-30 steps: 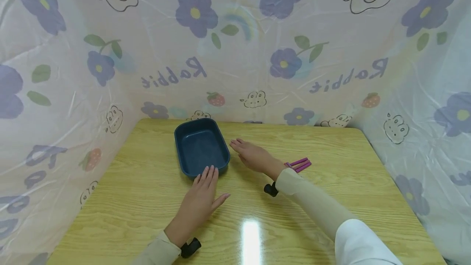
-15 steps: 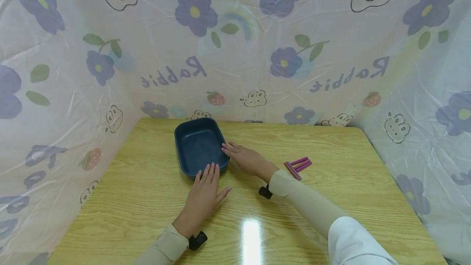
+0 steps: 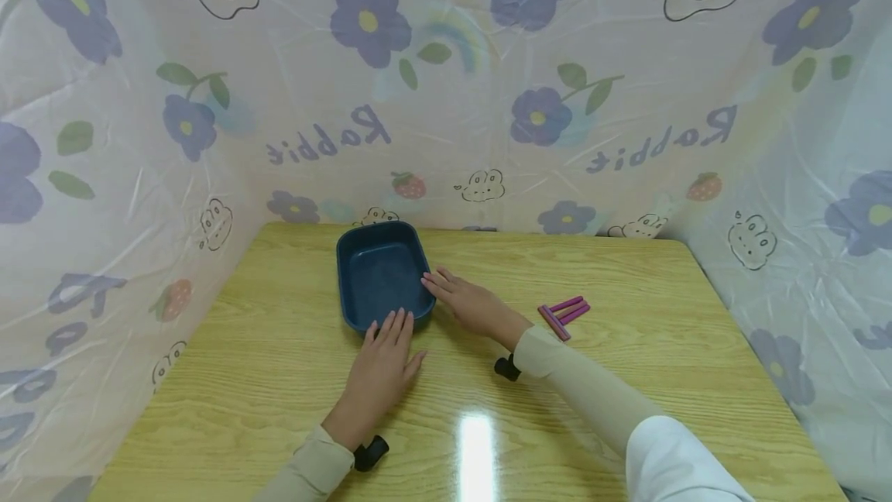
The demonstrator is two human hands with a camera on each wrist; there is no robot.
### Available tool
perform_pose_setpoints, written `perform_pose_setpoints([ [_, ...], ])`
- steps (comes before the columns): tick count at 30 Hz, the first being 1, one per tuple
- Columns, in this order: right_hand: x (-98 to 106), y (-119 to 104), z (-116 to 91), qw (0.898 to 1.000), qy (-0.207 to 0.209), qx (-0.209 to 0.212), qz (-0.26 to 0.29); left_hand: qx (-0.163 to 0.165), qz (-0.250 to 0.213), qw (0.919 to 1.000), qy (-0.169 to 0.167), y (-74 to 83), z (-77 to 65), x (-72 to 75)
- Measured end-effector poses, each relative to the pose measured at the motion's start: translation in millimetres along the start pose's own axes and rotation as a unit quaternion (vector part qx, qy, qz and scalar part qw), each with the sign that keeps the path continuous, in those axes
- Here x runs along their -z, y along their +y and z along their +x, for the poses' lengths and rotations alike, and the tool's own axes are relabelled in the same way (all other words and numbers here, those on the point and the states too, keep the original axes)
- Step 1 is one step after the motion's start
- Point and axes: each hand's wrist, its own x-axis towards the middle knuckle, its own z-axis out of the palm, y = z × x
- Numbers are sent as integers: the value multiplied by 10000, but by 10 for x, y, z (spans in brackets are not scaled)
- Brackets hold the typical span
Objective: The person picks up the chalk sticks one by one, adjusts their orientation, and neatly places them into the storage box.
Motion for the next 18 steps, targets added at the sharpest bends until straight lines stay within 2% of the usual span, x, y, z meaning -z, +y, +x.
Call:
perform_pose_setpoints([
  [13,7,-21,-115,9993,322,161,-62,69,-364,9993,85,-66,-20,33],
  [18,-49,-6,-160,9993,290,173,-158,68,-257,9996,89,-94,-25,36],
])
